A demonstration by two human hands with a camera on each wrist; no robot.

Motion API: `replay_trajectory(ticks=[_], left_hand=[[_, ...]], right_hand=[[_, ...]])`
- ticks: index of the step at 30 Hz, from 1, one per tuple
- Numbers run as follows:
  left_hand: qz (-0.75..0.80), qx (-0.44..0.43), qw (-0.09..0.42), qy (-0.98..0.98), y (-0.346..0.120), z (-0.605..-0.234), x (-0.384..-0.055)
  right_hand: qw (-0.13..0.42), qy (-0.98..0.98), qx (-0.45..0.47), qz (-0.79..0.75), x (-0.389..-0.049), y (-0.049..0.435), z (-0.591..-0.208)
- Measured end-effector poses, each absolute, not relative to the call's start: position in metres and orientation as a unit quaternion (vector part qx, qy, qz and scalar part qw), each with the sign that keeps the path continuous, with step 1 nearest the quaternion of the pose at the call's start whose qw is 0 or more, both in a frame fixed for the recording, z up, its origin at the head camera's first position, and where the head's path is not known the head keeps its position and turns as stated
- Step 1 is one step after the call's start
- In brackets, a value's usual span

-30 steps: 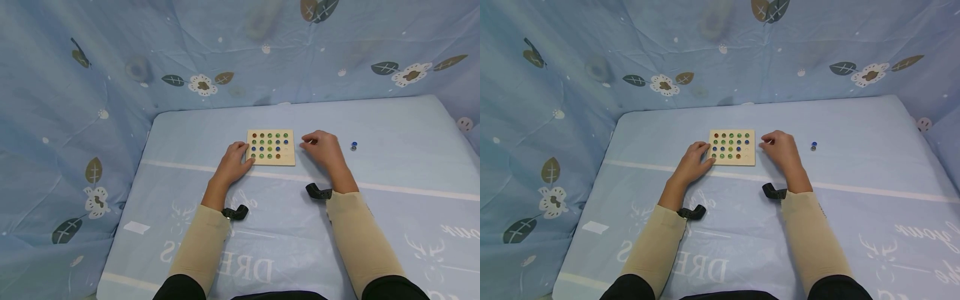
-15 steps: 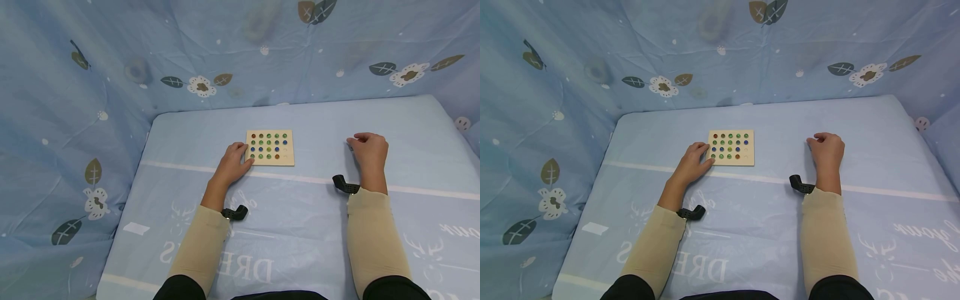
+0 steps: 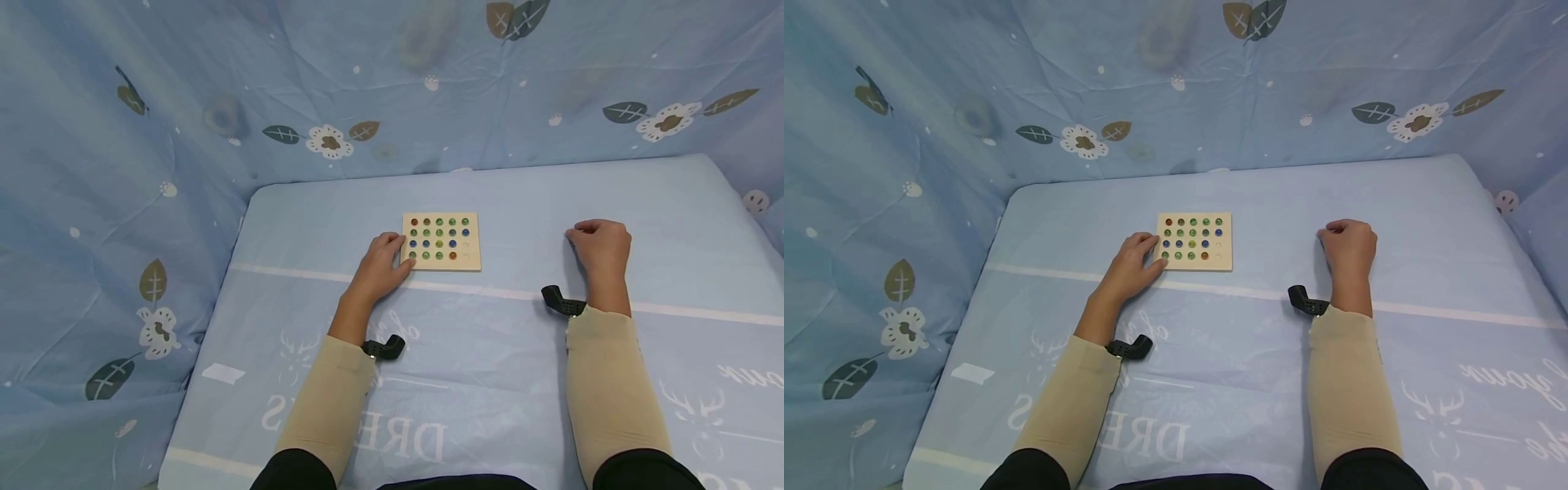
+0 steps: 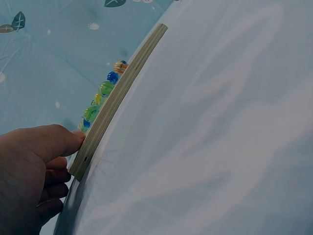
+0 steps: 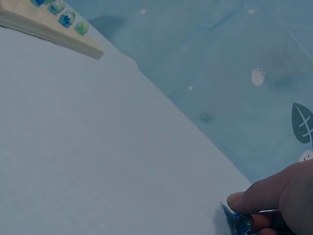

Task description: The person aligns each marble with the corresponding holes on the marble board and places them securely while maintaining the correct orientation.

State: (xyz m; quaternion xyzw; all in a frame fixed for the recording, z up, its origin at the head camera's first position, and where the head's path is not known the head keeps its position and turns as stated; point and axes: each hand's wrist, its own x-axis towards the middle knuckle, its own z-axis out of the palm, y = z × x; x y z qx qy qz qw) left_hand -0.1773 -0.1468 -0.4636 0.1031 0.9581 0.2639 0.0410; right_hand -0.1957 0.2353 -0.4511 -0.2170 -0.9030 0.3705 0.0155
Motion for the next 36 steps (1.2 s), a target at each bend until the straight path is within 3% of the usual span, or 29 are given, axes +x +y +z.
replay_trajectory(ticks=[7,22,28,36], left_hand=[[0.261,0.103,0.039,0.959,-0.148,-0.464,-0.178],[0.257,0.110,0.037,0.960,-0.147,-0.463,-0.180],[0.256,0.109,0.037,0.960,-0.147,-0.465,-0.180],[0.257,0.109,0.033,0.960,-0.148,-0.467,-0.178]], right_hand=[[0.028,-0.909,-0.170,0.380,-0.198,0.218,-0.442],[0.004,-0.928,0.025,0.372,-0.196,0.116,-0.437],[-0.014,-0.922,0.064,0.381,-0.192,0.101,-0.448],[0.006,-0.924,0.092,0.371,-0.191,0.096,-0.454]])
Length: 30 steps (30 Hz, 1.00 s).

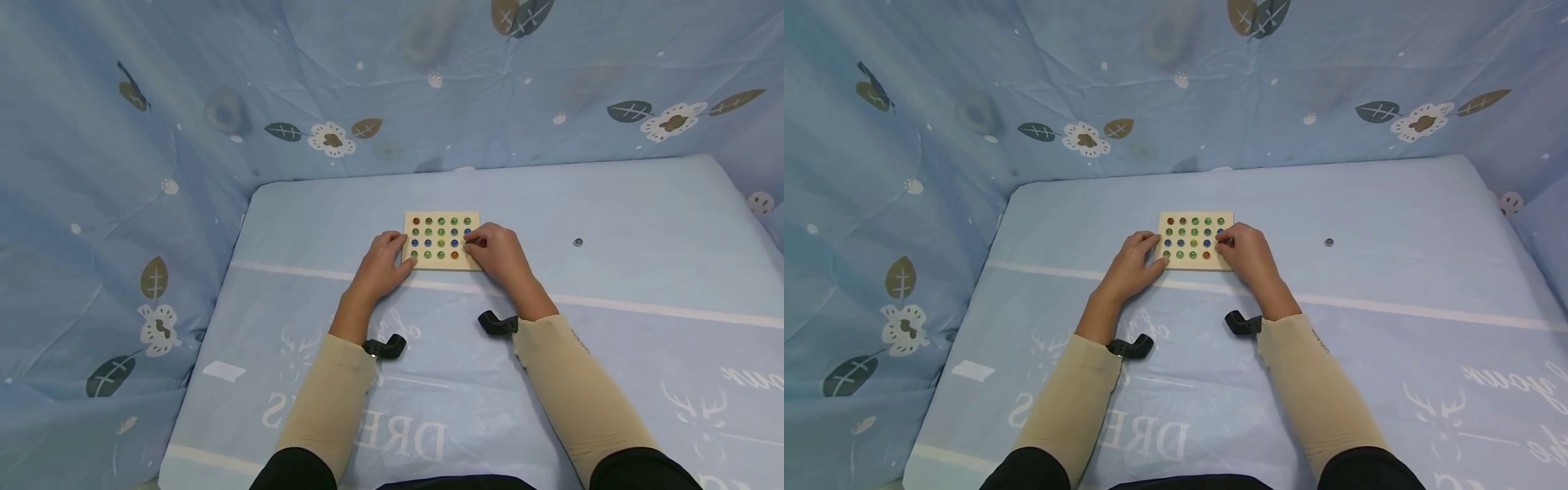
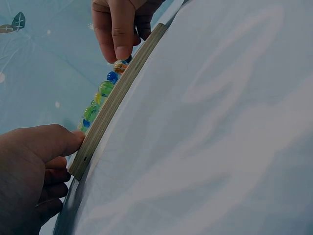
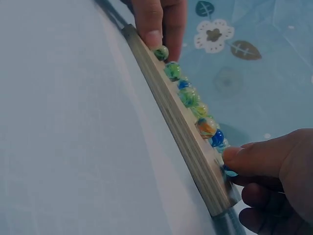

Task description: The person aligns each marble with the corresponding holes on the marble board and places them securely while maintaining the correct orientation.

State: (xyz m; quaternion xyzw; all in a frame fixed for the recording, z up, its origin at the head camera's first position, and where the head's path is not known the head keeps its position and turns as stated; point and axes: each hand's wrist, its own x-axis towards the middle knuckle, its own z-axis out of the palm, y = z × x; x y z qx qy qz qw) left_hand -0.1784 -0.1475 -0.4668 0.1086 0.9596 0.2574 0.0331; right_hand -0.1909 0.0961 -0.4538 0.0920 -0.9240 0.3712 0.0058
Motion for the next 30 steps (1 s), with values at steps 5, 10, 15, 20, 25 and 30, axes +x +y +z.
replay_trajectory(ticks=[5,10,15,20,25,30], left_hand=[[0.259,0.111,0.032,0.959,-0.148,-0.467,-0.178],[0.264,0.108,0.035,0.958,-0.148,-0.467,-0.177],[0.257,0.106,0.036,0.960,-0.149,-0.467,-0.178],[0.256,0.104,0.037,0.960,-0.151,-0.466,-0.178],[0.260,0.101,0.037,0.960,-0.152,-0.466,-0.177],[0.265,0.101,0.033,0.958,-0.153,-0.468,-0.177]], right_hand=[[0.001,-0.924,0.081,0.374,-0.192,0.100,-0.451],[0.002,-0.928,0.020,0.373,-0.196,0.128,-0.439],[0.029,-0.926,-0.063,0.372,-0.197,0.178,-0.430],[0.007,-0.916,-0.141,0.376,-0.194,0.217,-0.431],[-0.056,-0.908,-0.176,0.377,-0.191,0.235,-0.434],[-0.079,-0.908,-0.172,0.373,-0.189,0.238,-0.436]])
